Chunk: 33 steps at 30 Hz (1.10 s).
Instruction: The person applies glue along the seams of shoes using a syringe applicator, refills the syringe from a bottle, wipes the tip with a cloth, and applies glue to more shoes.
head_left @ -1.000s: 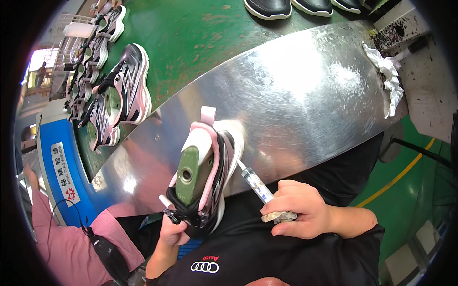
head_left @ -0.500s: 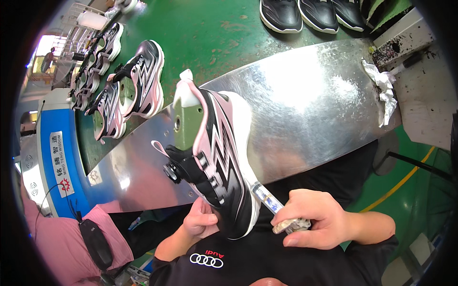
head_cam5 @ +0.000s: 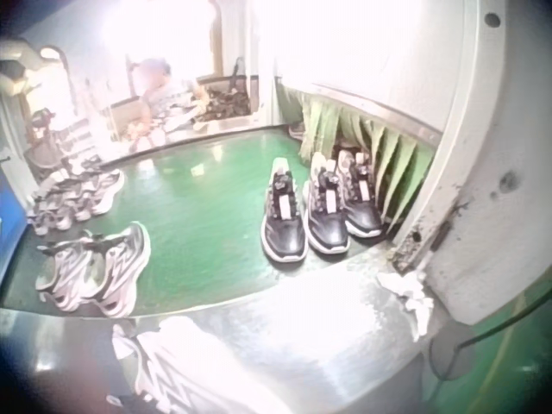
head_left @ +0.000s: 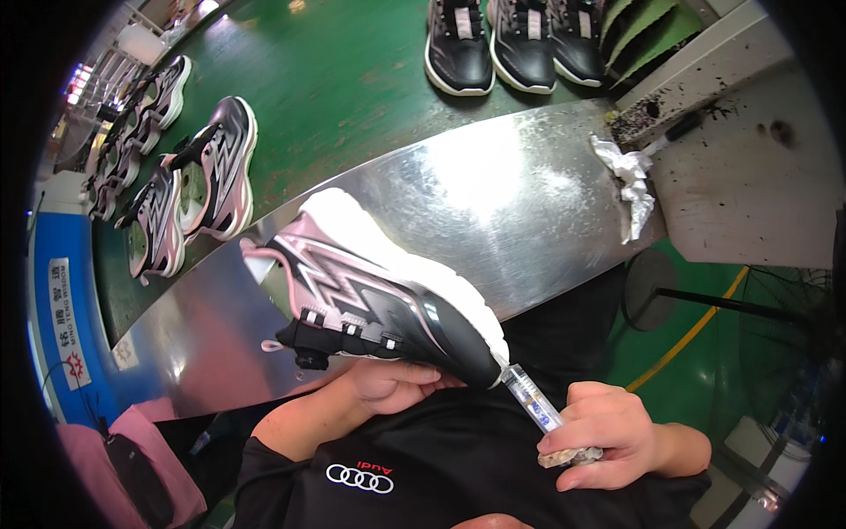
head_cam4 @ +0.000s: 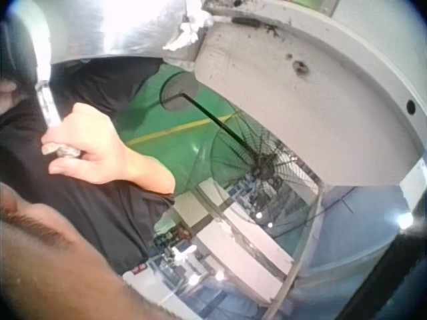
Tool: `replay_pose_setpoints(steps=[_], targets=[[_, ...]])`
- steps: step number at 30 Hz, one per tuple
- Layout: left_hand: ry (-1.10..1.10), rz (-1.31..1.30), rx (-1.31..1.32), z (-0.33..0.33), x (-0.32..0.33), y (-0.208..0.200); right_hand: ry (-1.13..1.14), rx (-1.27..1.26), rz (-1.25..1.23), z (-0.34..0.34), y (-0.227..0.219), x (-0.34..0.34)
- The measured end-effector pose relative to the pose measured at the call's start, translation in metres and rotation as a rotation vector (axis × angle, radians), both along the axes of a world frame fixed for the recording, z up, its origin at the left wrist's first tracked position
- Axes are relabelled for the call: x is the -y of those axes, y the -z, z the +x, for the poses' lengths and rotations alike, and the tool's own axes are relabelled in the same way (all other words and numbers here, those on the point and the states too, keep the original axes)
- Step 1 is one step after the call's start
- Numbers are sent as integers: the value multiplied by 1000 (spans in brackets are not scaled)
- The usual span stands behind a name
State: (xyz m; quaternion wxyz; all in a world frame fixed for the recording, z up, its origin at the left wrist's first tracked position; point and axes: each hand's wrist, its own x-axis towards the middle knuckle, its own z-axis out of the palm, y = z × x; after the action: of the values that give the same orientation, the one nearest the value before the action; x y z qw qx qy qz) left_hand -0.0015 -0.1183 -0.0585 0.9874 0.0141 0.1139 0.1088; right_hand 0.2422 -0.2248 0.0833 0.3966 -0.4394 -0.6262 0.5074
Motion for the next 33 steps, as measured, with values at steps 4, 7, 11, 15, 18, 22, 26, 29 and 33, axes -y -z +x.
replay_pose_setpoints(steps=[4, 7, 11, 15, 18, 22, 26, 29, 33], targets=[[-40, 4, -52, 21, -8, -7, 18, 90, 103, 3, 1, 8], [-52, -33, -65, 34, -15, -15, 58, 128, 161, 2, 5, 11], [-78, -52, -46, 41, -15, -10, 102, 187, 232, 2, 7, 14], [-92, -60, -35, 46, -17, -7, 128, 241, 273, 2, 11, 15], [-89, -55, -29, 49, -17, -8, 149, 296, 312, -2, 12, 13], [-141, -28, -48, 53, -17, -15, 150, 396, 351, -7, 11, 11], [-172, -47, -13, 58, -20, -18, 149, 489, 421, -12, 16, 9], [-176, 12, -18, 55, -17, -14, 161, 598, 501, -17, 23, 10], [-155, 3, 44, 52, -16, -10, 171, 648, 568, -20, 29, 7]])
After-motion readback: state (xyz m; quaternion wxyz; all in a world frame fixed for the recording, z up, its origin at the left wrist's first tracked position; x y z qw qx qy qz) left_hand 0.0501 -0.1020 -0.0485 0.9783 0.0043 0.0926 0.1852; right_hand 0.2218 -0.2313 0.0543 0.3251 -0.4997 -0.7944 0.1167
